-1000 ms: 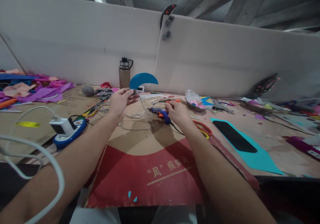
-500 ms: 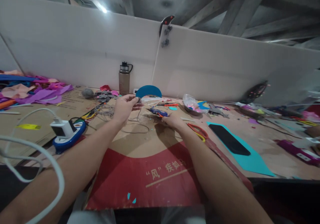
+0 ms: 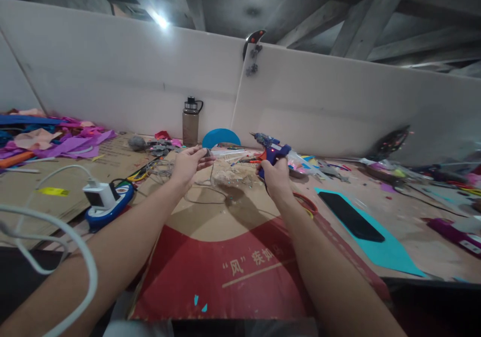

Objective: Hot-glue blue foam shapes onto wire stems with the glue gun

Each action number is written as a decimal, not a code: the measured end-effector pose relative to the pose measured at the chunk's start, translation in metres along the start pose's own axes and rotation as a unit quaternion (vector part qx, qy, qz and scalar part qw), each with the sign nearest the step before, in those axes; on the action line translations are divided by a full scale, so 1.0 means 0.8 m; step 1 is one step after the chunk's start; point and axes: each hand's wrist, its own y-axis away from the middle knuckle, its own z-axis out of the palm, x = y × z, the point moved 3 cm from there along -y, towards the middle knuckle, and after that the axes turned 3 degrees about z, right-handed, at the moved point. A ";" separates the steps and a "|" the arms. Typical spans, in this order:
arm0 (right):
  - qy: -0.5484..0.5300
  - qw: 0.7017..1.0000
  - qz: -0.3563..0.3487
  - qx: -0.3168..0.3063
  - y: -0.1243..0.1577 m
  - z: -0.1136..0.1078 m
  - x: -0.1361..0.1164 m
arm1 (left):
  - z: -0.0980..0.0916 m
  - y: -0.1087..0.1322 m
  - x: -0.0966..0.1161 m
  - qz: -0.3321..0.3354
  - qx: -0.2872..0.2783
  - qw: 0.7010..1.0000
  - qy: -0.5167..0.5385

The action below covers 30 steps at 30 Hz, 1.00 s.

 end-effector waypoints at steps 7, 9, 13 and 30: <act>-0.044 0.991 -0.108 -0.071 0.045 0.010 -0.050 | -0.001 0.001 -0.003 0.010 -0.007 1.000 -0.003; -0.008 0.986 -0.140 -0.091 0.051 0.015 -0.052 | 0.000 0.002 -0.002 0.014 -0.008 1.000 -0.008; 0.064 0.975 -0.182 -0.107 0.056 0.020 -0.052 | 0.004 0.003 -0.001 0.023 -0.006 0.999 -0.027; 0.200 0.948 -0.220 -0.115 0.059 0.026 -0.046 | 0.014 0.008 -0.002 0.052 -0.031 0.996 -0.070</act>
